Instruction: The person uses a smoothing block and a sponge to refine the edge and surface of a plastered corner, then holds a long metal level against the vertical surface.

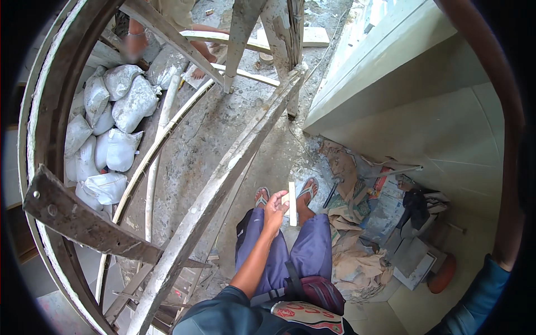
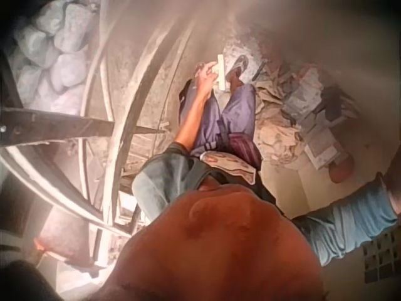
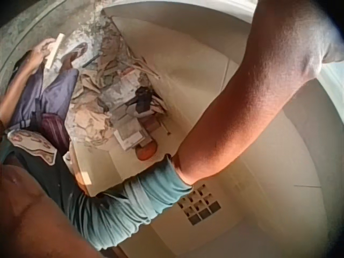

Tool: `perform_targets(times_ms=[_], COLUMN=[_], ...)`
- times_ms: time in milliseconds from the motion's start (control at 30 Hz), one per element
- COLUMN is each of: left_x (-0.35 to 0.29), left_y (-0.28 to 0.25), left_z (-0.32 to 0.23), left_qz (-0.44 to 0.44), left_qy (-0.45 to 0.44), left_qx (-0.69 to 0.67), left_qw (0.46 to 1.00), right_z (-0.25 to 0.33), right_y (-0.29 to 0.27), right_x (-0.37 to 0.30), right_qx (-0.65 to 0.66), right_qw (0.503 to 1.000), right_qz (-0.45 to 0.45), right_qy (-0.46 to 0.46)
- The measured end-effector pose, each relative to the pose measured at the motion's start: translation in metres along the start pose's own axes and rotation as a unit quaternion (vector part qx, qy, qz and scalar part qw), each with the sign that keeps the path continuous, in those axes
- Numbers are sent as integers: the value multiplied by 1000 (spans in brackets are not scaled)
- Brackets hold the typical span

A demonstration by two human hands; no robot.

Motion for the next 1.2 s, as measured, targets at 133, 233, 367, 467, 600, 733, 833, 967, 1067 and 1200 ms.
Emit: perform_targets(times_ms=[133, 233, 367, 467, 600, 733, 833, 967, 1067, 1200], left_x=[1, -6, -16, -24, -36, -39, -33, -31, -29, -22], left_y=[13, -23, -44, -41, -66, -65, -55, -40, -35, -32], left_z=[14, 28, 48, 50, 60, 63, 63, 50, 36, 23], left_qz=[24, -17, -29, -30, -67, -62, -36, -19, -1, 7], left_qy=[-12, -9, -37, -48, -75, -90, -85, -59, -66, -48], left_qx=[-19, -7, -21, -26, -29, -17, -19, -41, -21, -15], left_qw=[999, 1000, 999, 998, 995, 994, 996, 997, 998, 999], right_z=[-2, 111, 262, 344, 405, 395, 361, 305, 227, 101], right_y=[87, 164, 272, 361, 366, 355, 355, 295, 224, 115], right_x=[-16, -14, -41, -80, -96, -90, -88, -73, -50, -21], right_qx=[-113, -11, -24, 63, 203, 144, 139, 60, 56, -22], right_qw=[878, 993, 956, 940, 937, 955, 946, 943, 953, 982], right_qz=[428, 119, 291, 334, 284, 255, 288, 317, 295, 186], right_qy=[181, 4, -33, -34, 14, -43, -50, -81, -37, -21])
Point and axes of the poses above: each hand's wrist, its own x-axis towards the middle knuckle, its own y-axis out of the palm, z = x × y, the point moved 7 cm from there along x, towards the middle knuckle, and after that the axes turned 3 degrees about z, right-handed, at the moved point
